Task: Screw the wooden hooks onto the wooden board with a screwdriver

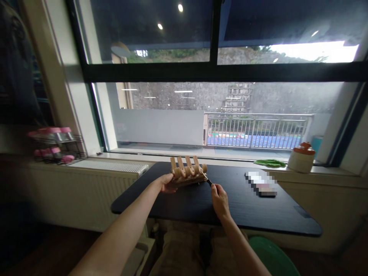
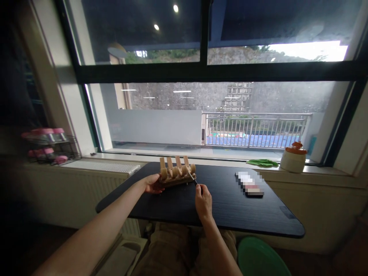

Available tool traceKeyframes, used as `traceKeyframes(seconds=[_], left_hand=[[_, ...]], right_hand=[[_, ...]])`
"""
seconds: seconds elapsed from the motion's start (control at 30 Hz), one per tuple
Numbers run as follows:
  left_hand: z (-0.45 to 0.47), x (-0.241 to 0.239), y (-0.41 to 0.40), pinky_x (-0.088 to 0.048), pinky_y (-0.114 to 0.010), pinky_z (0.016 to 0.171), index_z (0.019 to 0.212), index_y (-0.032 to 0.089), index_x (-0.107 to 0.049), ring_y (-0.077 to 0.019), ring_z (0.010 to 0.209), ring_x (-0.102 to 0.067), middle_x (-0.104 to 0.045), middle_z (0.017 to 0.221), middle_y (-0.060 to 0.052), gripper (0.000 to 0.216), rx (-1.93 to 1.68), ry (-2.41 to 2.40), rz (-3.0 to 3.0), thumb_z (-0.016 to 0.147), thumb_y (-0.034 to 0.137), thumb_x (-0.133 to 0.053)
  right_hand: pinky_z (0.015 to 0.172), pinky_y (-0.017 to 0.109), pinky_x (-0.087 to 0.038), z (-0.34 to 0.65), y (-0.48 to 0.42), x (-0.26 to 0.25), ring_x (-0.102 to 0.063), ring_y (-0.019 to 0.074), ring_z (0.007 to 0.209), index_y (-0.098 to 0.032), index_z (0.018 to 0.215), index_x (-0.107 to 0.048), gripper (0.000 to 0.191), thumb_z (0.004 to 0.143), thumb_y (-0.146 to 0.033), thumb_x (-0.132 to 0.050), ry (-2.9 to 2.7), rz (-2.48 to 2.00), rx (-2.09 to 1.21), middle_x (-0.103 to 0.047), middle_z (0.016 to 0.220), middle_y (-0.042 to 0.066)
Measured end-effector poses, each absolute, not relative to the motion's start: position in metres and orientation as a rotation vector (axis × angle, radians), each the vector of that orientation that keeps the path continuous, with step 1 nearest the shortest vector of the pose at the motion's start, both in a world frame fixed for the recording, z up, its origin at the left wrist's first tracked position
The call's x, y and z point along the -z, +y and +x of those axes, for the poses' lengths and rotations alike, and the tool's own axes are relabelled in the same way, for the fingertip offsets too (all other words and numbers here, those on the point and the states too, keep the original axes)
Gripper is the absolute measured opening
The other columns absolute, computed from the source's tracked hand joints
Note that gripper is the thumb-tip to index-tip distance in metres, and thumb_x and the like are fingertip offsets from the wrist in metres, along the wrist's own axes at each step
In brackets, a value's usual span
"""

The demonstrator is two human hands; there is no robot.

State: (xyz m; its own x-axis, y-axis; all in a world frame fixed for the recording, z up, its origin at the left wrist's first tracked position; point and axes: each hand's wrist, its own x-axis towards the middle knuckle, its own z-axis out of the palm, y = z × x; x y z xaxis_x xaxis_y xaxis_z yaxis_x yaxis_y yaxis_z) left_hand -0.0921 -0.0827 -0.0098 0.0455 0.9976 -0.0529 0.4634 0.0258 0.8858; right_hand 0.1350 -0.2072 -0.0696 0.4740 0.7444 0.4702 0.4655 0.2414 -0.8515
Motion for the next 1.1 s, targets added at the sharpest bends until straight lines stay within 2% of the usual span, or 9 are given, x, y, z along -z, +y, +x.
traceKeyframes(seconds=[0.13, 0.27, 0.43, 0.5, 0.6, 0.7, 0.87, 1.0, 1.1], left_hand=[[-0.094, 0.008, -0.086, -0.052, -0.037, 0.053, 0.067, 0.013, -0.060, -0.0255, 0.059, -0.064, -0.065, 0.059, -0.013, 0.033, -0.776, 1.576, 1.465, 0.072, 0.044, -0.052], [-0.105, -0.001, -0.091, -0.050, -0.036, 0.053, 0.069, 0.012, -0.061, -0.0262, 0.058, -0.063, -0.065, 0.062, -0.013, 0.030, -0.892, 1.711, 1.503, 0.069, 0.041, -0.055], [-0.110, -0.009, -0.111, -0.046, -0.034, 0.073, 0.087, 0.014, -0.062, -0.0274, 0.089, -0.061, -0.066, 0.089, -0.013, 0.031, -1.234, 1.897, 1.727, 0.078, 0.035, -0.041], [-0.096, -0.005, -0.125, -0.042, -0.032, 0.080, 0.093, 0.016, -0.061, -0.0241, 0.094, -0.058, -0.065, 0.097, -0.011, 0.032, -1.288, 1.863, 1.885, 0.081, 0.034, -0.038], [-0.058, 0.009, -0.144, -0.042, -0.028, 0.078, 0.083, 0.019, -0.064, -0.0199, 0.085, -0.060, -0.066, 0.088, -0.006, 0.025, -1.182, 1.718, 2.149, 0.081, 0.032, -0.043], [-0.017, 0.023, -0.152, -0.042, -0.028, 0.078, 0.080, 0.021, -0.066, -0.0192, 0.087, -0.060, -0.064, 0.092, -0.006, 0.019, -1.024, 1.585, 2.353, 0.080, 0.028, -0.047], [0.025, 0.031, -0.139, -0.044, -0.036, 0.082, 0.089, 0.014, -0.064, -0.0221, 0.092, -0.058, -0.061, 0.098, -0.013, 0.019, -0.796, 1.613, 2.445, 0.083, 0.026, -0.051], [0.036, 0.034, -0.126, -0.047, -0.038, 0.082, 0.108, 0.014, -0.053, -0.0180, 0.095, -0.056, -0.056, 0.110, -0.009, 0.029, -0.665, 1.688, 2.399, 0.085, 0.032, -0.050], [0.042, 0.032, -0.119, -0.048, -0.038, 0.081, 0.111, 0.014, -0.052, -0.0186, 0.096, -0.055, -0.054, 0.112, -0.010, 0.032, -0.665, 1.673, 2.360, 0.084, 0.031, -0.051]], right_hand=[[0.063, 0.026, -0.039, 0.135, -0.207, 0.070, -0.057, 0.0178, 0.070, -0.019, 0.084, -0.063, 0.036, 0.083, -0.044, -0.037, -1.153, -1.395, -0.267, -0.064, 0.075, 0.004], [0.063, 0.026, -0.039, 0.136, -0.206, 0.070, -0.057, 0.0177, 0.070, -0.019, 0.084, -0.063, 0.036, 0.083, -0.044, -0.037, -1.148, -1.393, -0.266, -0.065, 0.074, 0.004], [0.061, 0.026, -0.039, 0.137, -0.205, 0.071, -0.056, 0.0176, 0.067, -0.019, 0.084, -0.064, 0.037, 0.082, -0.045, -0.038, -1.146, -1.393, -0.271, -0.065, 0.073, 0.003], [0.062, 0.027, -0.039, 0.137, -0.205, 0.071, -0.057, 0.0180, 0.068, -0.018, 0.085, -0.064, 0.038, 0.082, -0.045, -0.038, -1.144, -1.393, -0.273, -0.065, 0.073, 0.004], [0.063, 0.027, -0.039, 0.137, -0.206, 0.072, -0.057, 0.0186, 0.070, -0.018, 0.086, -0.064, 0.038, 0.082, -0.045, -0.038, -1.136, -1.391, -0.270, -0.065, 0.075, 0.004], [0.065, 0.027, -0.040, 0.136, -0.206, 0.071, -0.057, 0.0186, 0.071, -0.018, 0.085, -0.063, 0.037, 0.082, -0.044, -0.038, -1.135, -1.381, -0.264, -0.065, 0.076, 0.005], [0.063, 0.026, -0.040, 0.136, -0.205, 0.071, -0.057, 0.0177, 0.068, -0.019, 0.082, -0.063, 0.036, 0.083, -0.044, -0.037, -1.135, -1.364, -0.250, -0.065, 0.072, 0.004], [0.062, 0.026, -0.040, 0.136, -0.205, 0.071, -0.057, 0.0177, 0.067, -0.019, 0.082, -0.063, 0.036, 0.083, -0.044, -0.037, -1.135, -1.369, -0.254, -0.065, 0.072, 0.003], [0.063, 0.026, -0.040, 0.136, -0.205, 0.071, -0.057, 0.0178, 0.068, -0.019, 0.083, -0.063, 0.035, 0.083, -0.044, -0.037, -1.138, -1.377, -0.263, -0.065, 0.073, 0.003]])
